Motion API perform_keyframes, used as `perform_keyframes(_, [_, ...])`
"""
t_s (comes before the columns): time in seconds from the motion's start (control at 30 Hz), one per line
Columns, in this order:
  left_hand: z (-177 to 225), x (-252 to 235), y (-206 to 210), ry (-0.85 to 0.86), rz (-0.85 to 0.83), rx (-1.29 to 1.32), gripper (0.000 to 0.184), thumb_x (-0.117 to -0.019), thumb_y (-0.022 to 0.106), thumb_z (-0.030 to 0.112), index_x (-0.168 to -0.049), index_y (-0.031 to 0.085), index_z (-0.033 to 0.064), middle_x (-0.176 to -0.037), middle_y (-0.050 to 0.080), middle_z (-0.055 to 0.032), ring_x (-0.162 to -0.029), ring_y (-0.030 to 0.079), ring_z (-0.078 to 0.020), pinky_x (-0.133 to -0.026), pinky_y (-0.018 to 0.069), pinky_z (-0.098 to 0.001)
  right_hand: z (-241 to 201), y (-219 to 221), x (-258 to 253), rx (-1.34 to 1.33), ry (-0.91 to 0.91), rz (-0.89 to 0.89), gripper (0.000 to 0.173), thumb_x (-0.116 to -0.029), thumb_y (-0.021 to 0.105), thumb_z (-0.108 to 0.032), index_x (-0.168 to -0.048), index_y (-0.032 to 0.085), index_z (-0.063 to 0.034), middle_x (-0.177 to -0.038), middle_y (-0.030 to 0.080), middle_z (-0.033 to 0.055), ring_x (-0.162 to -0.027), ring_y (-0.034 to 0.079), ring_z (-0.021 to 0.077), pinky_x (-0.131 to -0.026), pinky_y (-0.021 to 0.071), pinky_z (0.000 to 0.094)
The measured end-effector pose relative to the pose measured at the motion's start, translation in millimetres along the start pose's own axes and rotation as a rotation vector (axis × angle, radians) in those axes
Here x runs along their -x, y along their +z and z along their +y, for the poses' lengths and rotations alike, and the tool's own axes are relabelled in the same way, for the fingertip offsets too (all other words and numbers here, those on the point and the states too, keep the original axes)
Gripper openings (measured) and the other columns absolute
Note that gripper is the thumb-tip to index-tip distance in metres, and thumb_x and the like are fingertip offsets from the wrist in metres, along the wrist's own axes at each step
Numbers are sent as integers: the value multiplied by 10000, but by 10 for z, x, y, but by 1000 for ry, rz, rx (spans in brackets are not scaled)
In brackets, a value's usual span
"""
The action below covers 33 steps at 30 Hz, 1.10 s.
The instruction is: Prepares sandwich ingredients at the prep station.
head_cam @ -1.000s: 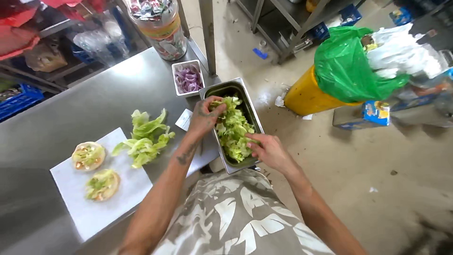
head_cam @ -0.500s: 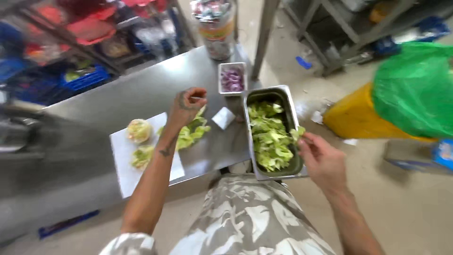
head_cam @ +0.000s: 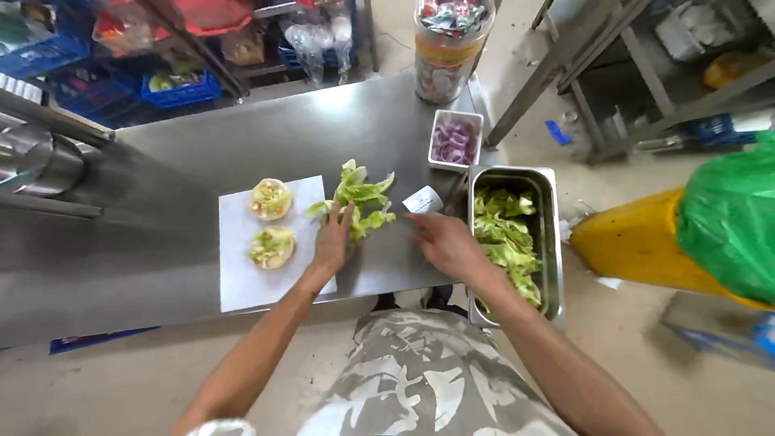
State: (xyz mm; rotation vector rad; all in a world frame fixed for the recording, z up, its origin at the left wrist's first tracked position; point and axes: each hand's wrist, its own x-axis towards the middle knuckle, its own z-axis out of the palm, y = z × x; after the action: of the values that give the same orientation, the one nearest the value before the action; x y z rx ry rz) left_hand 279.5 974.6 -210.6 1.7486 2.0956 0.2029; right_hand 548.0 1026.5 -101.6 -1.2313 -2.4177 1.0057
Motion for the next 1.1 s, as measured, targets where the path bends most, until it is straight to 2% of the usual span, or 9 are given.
perform_keyframes(0.13, [-107,-21,50,38,53,60,854,-808,844,186,-1556,434,187,-1580,390,-227,-1355,478,-483,-993,511,-622,-87,485,-1276,180,-174,-222,795,-834,743,24,-1548,461,-186,-1545,482,149,-1347,503,429,-998,507,607])
perform_keyframes(0.2, [-99,-26,16,38,39,51,821,-796,844,165,-1527,471,183,-1555,426,-212,-1323,515,-465,-978,531,-600,-77,673,-1684,332,-169,-340,1019,-764,836,-42,-1618,329,-274,-1681,263,139,-1448,337,520,-936,486,708])
perform_keyframes(0.27, [-121,-33,6,79,47,73,764,-783,844,129,-1479,533,178,-1532,459,-204,-1310,529,-449,-988,528,-588,-54,795,-1939,445,-131,-422,1089,-735,887,-97,-1620,303,-343,-1715,161,127,-1445,302,567,-885,481,741])
perform_keyframes(0.37, [-254,-87,51,176,47,120,691,-777,820,63,-1419,596,184,-1513,493,-177,-1321,527,-419,-1021,512,-569,48,951,-2184,525,-110,-462,991,-689,877,-42,-1531,466,-367,-1659,256,216,-1278,463,597,-826,528,709])
perform_keyframes(0.47, [-372,-175,30,222,-5,161,689,-768,834,64,-1407,604,186,-1494,517,-159,-1338,514,-407,-1056,493,-560,123,1035,-2239,489,-185,-414,625,-717,828,21,-1281,668,-197,-1425,482,269,-1002,643,488,-756,578,630])
perform_keyframes(0.6, [-446,-230,-76,248,-19,344,717,-761,863,117,-1419,580,117,-1440,554,-178,-1332,529,-368,-1095,464,-543,179,956,-2169,373,-187,-377,297,-807,722,39,-1090,729,-50,-1190,650,199,-1082,645,390,-880,546,583])
perform_keyframes(0.7, [-480,-180,-162,262,20,473,746,-740,856,77,-1424,557,98,-1458,522,-192,-1330,532,-351,-1075,485,-541,180,807,-2105,241,-131,-326,263,-813,722,21,-1070,712,-31,-1087,695,189,-1057,663,384,-893,533,606])
perform_keyframes(0.93, [-411,-94,-45,339,19,225,761,-716,882,56,-1411,581,129,-1465,506,-214,-1332,520,-408,-1061,497,-550,14,189,-1737,145,-30,-119,188,-905,700,-92,-1082,686,-32,-966,705,176,-920,693,368,-804,546,597])
perform_keyframes(1.1, [-430,-85,-13,300,48,198,781,-704,888,90,-1419,583,162,-1475,512,-191,-1342,503,-421,-1085,453,-593,-175,378,-1381,323,29,-409,262,-871,711,-46,-1132,698,-69,-1067,708,192,-1016,681,411,-830,543,646])
